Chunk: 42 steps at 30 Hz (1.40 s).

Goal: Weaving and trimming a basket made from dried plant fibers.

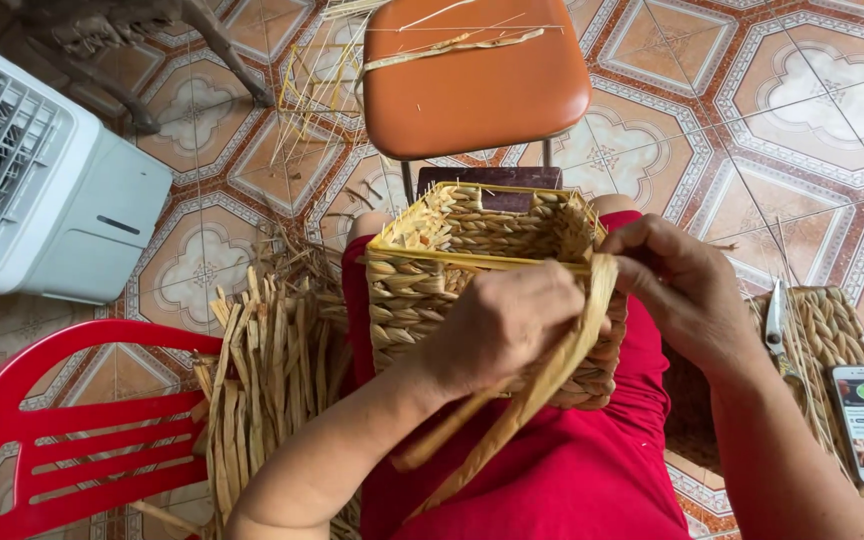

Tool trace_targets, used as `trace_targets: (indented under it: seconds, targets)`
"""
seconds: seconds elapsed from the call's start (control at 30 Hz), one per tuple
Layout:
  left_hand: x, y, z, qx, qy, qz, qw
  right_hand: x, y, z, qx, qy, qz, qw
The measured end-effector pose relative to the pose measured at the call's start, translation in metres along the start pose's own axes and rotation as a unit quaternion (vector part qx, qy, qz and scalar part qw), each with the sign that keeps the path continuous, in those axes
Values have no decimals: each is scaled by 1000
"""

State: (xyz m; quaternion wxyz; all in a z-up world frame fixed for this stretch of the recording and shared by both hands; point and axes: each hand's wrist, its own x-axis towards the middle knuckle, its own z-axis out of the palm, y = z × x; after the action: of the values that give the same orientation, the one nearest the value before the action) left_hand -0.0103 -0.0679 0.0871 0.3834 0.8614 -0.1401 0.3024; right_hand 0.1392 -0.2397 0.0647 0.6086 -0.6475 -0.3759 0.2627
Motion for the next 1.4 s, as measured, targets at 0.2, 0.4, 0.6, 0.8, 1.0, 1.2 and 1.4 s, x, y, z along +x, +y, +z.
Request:
trace_targets:
  seconds: [0.2, 0.4, 0.6, 0.8, 1.0, 1.2, 1.4]
  targets:
    - [-23, 30, -18, 3, 7, 49, 999, -2, -13, 24, -277, 106, -86, 951]
    - [-51, 47, -35, -106, 83, 11, 991, -7, -15, 30, -361, 125, -201, 902]
    - [-14, 28, -28, 280, 61, -67, 956, -3, -28, 28, -317, 76, -237, 915]
    - [-25, 4, -29, 425, -15, -48, 904, -7, -11, 27, -308, 127, -174, 927]
    - [-21, 24, -36, 386, -105, -118, 909, -3, -15, 14, -257, 109, -93, 956]
    - [-20, 23, -35, 162, -205, -131, 956, -12, -60, 9, -307, 162, -45, 937]
    - [-2, 2, -85, 180, -208, -194, 942, 5, -64, 34, -387, -34, -251, 887]
